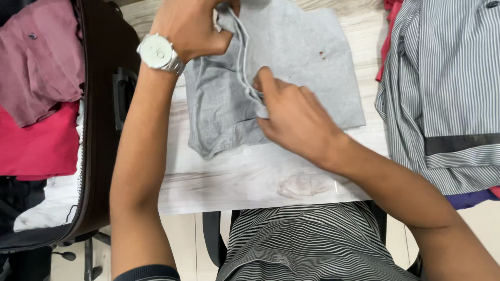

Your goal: The person folds a grey t-shirt and then a striped button-down shirt by hand on a wooden surface before placing them into a suitcase.

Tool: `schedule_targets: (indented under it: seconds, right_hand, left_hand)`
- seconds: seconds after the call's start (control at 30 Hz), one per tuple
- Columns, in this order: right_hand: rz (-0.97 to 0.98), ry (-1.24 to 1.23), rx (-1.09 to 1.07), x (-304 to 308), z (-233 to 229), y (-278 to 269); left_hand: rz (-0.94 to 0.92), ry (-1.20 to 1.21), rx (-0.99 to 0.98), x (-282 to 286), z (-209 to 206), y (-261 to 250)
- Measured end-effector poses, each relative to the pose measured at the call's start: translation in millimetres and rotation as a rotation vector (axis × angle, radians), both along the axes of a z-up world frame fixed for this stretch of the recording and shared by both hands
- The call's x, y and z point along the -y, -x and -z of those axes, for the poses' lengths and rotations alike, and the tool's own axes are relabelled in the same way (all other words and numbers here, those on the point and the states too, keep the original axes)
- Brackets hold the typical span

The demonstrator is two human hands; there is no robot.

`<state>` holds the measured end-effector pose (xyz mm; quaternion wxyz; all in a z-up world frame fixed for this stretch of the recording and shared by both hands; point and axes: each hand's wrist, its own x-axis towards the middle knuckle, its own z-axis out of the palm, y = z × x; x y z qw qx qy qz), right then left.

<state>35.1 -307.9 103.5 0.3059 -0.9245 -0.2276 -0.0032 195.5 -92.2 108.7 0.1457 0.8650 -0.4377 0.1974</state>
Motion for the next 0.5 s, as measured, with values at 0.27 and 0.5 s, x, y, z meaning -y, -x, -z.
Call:
schedule_targets:
  seconds: [0.27,0.5]
  right_hand:
    - [-0.186,-0.014,-0.170,-92.6,38.4,8.9]
    - [-0.059,-0.070,0.028,-36.3,68.9,-20.7]
  left_hand:
    - [-0.347,-0.028,-0.119,-52.7,37.4,29.0]
    - [-0.357,0.147,-0.098,-18.9,48.7,74.5]
